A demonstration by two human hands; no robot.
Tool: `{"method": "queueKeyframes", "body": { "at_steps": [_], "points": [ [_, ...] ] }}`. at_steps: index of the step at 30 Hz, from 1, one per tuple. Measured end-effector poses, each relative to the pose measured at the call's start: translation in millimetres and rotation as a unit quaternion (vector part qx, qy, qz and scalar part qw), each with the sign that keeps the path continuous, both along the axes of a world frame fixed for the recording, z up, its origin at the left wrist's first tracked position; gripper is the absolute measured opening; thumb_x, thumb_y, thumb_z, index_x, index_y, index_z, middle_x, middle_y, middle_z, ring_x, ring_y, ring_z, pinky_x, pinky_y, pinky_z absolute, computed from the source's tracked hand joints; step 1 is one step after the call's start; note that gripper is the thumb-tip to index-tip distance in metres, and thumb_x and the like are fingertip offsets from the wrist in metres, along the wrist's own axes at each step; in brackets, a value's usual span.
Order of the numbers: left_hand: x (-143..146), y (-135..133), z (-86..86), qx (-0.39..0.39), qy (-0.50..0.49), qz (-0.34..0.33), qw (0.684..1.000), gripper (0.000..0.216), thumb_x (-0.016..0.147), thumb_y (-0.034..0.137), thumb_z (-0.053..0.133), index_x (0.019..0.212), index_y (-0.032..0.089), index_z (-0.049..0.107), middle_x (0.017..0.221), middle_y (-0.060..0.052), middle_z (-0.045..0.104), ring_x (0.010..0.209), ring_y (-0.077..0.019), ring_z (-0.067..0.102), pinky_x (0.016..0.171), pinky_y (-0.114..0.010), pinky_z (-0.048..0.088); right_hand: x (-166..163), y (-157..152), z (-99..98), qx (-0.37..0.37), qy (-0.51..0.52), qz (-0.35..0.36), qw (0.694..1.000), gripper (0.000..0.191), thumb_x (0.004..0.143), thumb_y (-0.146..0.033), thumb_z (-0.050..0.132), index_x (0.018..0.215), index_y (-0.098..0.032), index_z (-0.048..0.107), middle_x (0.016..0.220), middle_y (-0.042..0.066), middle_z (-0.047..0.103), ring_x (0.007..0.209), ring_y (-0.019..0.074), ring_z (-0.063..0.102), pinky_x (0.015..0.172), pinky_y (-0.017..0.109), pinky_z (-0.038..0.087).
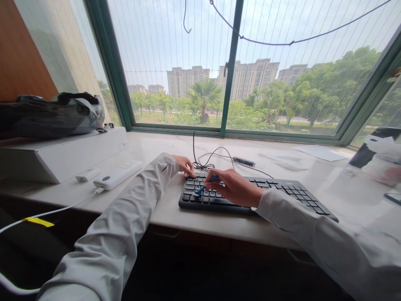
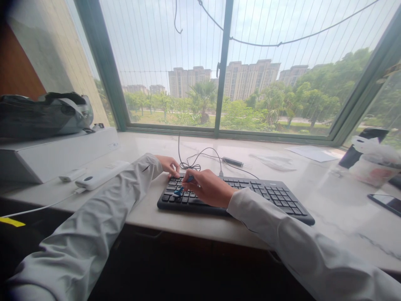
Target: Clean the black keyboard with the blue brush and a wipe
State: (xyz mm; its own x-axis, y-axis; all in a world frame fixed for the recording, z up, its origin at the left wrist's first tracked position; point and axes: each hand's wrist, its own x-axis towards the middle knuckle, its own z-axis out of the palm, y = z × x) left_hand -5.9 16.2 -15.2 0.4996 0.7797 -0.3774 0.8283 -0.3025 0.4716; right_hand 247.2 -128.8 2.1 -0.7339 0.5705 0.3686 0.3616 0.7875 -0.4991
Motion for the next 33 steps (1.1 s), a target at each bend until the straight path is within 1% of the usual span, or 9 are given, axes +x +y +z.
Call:
{"method": "queueKeyframes", "body": {
  "at_steps": [5,12,17,24,28,33],
  "points": [
    [0,-1,0.8,-0.004,0.003,-0.003,1.000,0.053,0.054,0.069,0.076,0.076,0.022,0.069,0.066,0.001,0.070,0.064,-0.0122,0.053,0.061,-0.025,0.032,13,-3,1.6,0.010,-0.019,-0.010,1.000,0.008,0.095,-0.026,0.052,0.095,-0.021,0.059,0.086,0.002,0.074,0.084,0.0165,0.070,0.074,0.026,0.047],
    [-2,2,-0.1,-0.010,-0.005,-0.015,1.000,0.054,0.053,0.069,0.076,0.077,0.021,0.070,0.066,0.001,0.070,0.058,-0.0108,0.049,0.059,-0.025,0.032,31,-5,5.0,0.012,-0.034,-0.025,0.999,0.015,0.097,-0.034,0.051,0.093,-0.022,0.059,0.085,0.002,0.074,0.081,0.0172,0.069,0.073,0.027,0.047],
    [-3,4,-0.8,-0.003,0.004,-0.021,1.000,0.053,0.054,0.069,0.075,0.078,0.022,0.071,0.068,0.001,0.069,0.061,-0.0111,0.050,0.062,-0.025,0.034,47,-8,5.7,0.019,-0.052,-0.037,0.998,0.016,0.097,-0.036,0.050,0.095,-0.022,0.058,0.085,0.002,0.074,0.078,0.0164,0.068,0.071,0.027,0.046],
    [-4,6,-3.3,-0.026,-0.013,-0.018,0.999,0.053,0.053,0.068,0.076,0.077,0.022,0.070,0.065,0.002,0.068,0.058,-0.0105,0.049,0.061,-0.025,0.034,73,-16,7.9,-0.007,-0.058,-0.078,0.995,0.024,0.096,-0.044,0.048,0.093,-0.023,0.058,0.086,0.004,0.075,0.081,0.0189,0.069,0.072,0.030,0.047],
    [-4,6,-2.9,-0.031,-0.011,-0.016,0.999,0.052,0.053,0.068,0.076,0.078,0.022,0.069,0.065,0.002,0.068,0.059,-0.0112,0.050,0.062,-0.025,0.034,88,-20,10.7,-0.011,-0.069,-0.100,0.993,0.022,0.095,-0.044,0.049,0.091,-0.024,0.059,0.085,0.005,0.074,0.079,0.0204,0.069,0.071,0.031,0.047],
    [-4,6,-2.4,-0.037,-0.007,-0.012,0.999,0.053,0.053,0.067,0.077,0.078,0.022,0.069,0.064,0.002,0.067,0.060,-0.0127,0.052,0.063,-0.026,0.035,107,-25,12.9,-0.011,-0.080,-0.116,0.990,0.022,0.095,-0.042,0.049,0.093,-0.023,0.059,0.087,0.003,0.074,0.081,0.0192,0.068,0.072,0.028,0.046]
  ]
}}
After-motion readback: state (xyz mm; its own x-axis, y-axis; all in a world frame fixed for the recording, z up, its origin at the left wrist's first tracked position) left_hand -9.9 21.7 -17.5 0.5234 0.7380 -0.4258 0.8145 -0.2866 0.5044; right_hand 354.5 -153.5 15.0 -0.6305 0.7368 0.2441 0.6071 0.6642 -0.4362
